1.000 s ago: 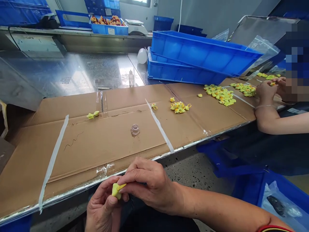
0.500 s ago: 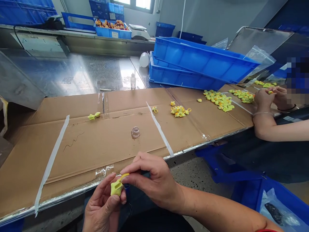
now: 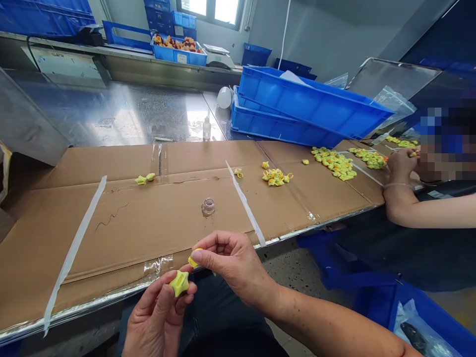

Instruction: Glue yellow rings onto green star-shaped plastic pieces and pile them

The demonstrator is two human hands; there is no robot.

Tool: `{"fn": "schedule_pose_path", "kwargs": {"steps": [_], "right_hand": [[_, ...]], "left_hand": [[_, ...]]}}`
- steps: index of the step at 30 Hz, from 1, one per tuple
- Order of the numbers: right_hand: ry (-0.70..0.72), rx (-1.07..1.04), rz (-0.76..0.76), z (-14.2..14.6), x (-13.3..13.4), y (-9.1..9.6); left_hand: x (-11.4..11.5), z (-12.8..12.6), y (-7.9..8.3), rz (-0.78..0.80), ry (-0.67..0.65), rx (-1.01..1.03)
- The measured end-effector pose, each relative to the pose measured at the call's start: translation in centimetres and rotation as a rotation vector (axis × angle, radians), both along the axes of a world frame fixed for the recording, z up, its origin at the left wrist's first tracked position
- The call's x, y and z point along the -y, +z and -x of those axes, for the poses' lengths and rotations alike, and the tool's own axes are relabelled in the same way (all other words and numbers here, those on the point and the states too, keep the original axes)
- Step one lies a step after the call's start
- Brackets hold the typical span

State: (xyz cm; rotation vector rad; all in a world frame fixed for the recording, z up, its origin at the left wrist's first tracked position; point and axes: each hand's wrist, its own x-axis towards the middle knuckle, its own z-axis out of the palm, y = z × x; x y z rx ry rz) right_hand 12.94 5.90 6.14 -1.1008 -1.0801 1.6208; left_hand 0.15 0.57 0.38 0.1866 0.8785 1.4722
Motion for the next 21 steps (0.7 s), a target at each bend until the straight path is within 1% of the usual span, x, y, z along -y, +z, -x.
{"fn": "schedule_pose_path", "kwargs": {"steps": [3,7,11,16,21], "right_hand": [[0.004,0.016,-0.007,0.05,-0.07,0.03],[0.028,0.041,-0.05,0.1,-0.06,0.39],[0.093,0.057,-0.136,0.09,0.08,0.65],[0.083,0.176,-0.228,0.19,0.27,0.35],[0.081,0.218,-0.27,0.34,0.31,0.39]], "left_hand": [[-0.09,0.16,0.0,0.008,-0.029,0.068],[-0.23,0.05,0.68,0.079,-0.001,0.123],[-0.29,-0.06,0.48,0.047,0.032,0.126],[-0.32,-0.06,-0.06,0.027,0.043,0.108],[-0.3,-0.02,-0.06,0.024,0.056,0.079]]}}
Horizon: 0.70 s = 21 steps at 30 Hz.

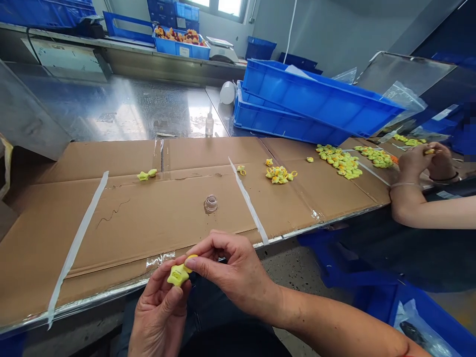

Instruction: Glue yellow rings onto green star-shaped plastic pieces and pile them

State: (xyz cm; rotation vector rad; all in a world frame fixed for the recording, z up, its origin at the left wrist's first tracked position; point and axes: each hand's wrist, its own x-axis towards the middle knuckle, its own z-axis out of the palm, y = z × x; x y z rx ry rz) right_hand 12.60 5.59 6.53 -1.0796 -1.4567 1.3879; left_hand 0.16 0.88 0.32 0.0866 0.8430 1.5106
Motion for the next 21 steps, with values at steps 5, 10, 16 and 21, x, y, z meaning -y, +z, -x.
{"fn": "schedule_pose_path", "kwargs": {"steps": [5,10,16,21], "right_hand": [[0.001,-0.011,0.04,0.1,-0.1,0.0],[0.038,-0.093,0.115,0.1,-0.2,-0.2],[-0.006,-0.077,0.146,-0.2,-0.6,-0.3],[-0.171,0.216,-0.138,-1.7,-3.5,-0.3]], "left_hand": [[0.0,-0.1,0.1,0.004,-0.026,0.011],[-0.1,-0.4,0.4,-0.036,-0.018,-0.047],[-0.3,-0.3,0.1,0.008,-0.018,-0.069],[-0.7,-0.2,-0.7,0.032,0.007,-0.108]]}}
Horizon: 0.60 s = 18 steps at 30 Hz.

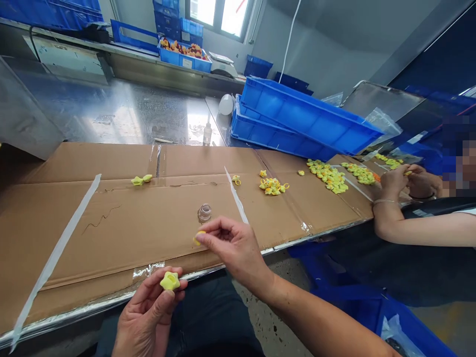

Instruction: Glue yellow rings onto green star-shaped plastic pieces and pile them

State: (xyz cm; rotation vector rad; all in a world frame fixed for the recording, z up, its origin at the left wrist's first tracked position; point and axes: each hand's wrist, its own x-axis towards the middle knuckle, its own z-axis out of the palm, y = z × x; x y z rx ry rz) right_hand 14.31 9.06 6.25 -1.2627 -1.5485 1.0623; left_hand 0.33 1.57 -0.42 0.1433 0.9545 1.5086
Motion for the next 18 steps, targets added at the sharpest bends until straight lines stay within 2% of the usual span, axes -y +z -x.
{"fn": "schedule_pose_path", "kwargs": {"steps": [2,5,10,13,18], "right_hand": [[-0.036,0.215,-0.24,-0.8,-1.9,0.0],[-0.032,0.401,-0.424,-1.6,-4.6,0.0],[0.036,0.549,-0.528,-1.6,-6.7,-0.6],[0.043,0.6,-0.556,-1.6,-7.1,-1.1],[0.057,0.661,-0.568,-1.6,-7.2,-1.4]], "left_hand": [[-0.2,0.0,-0.3,-0.001,0.015,-0.003],[-0.4,0.1,-0.6,0.012,0.009,0.009],[-0.4,0.6,-1.2,-0.01,-0.037,0.032],[-0.3,0.9,-1.6,-0.037,-0.083,0.034],[0.0,0.9,-1.6,-0.039,-0.084,0.025]]}}
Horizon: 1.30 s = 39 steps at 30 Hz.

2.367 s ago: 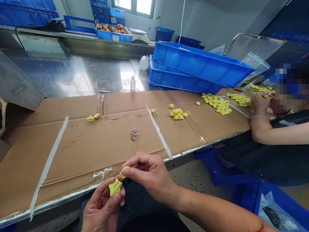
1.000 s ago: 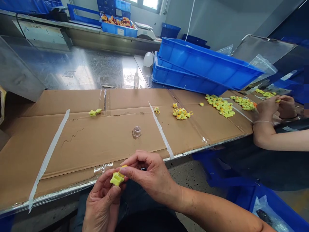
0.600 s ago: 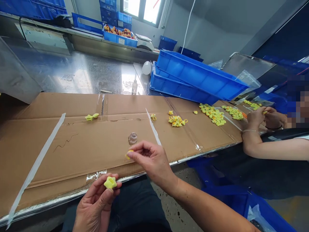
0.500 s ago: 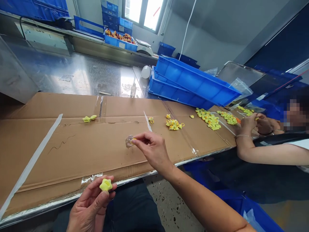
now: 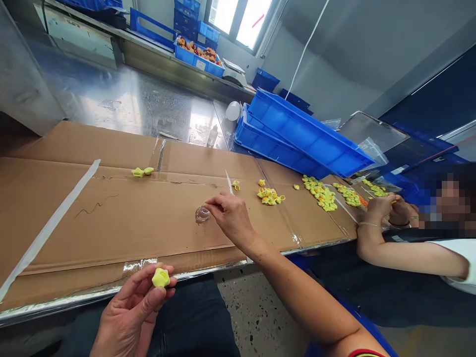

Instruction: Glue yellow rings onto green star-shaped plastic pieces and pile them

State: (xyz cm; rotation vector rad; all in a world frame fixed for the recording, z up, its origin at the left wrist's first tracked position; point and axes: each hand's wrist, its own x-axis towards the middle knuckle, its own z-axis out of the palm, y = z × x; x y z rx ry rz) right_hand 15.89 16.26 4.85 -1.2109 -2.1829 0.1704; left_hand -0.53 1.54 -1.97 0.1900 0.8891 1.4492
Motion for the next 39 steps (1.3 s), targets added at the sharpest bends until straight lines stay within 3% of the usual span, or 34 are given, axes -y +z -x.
{"fn": "schedule_pose_path", "kwargs": {"steps": [14,25,29,33,36,39], "right_hand": [[-0.009,0.041,-0.014,0.2,0.2,-0.1],[-0.031,-0.091,0.059,0.0,0.5,0.9],[-0.035,-0.223,0.149,0.5,1.9,2.4],[0.037,-0.536,0.385,1.8,4.5,3.6],[0.109,-0.744,0.583,2.8,6.4,3.6],[0.135,-0.815,0.735,3.4,7.6,2.8]], "left_hand": [[-0.1,-0.2,0.6,0.077,0.029,0.013],[0.0,-0.1,0.3,0.07,0.022,-0.001],[-0.2,-0.3,1.0,0.051,0.026,0.039],[-0.6,-0.7,2.1,0.038,0.049,0.069],[-0.7,-0.9,2.6,0.014,0.053,0.074],[-0.7,-1.0,2.7,-0.027,0.049,0.078]]}}
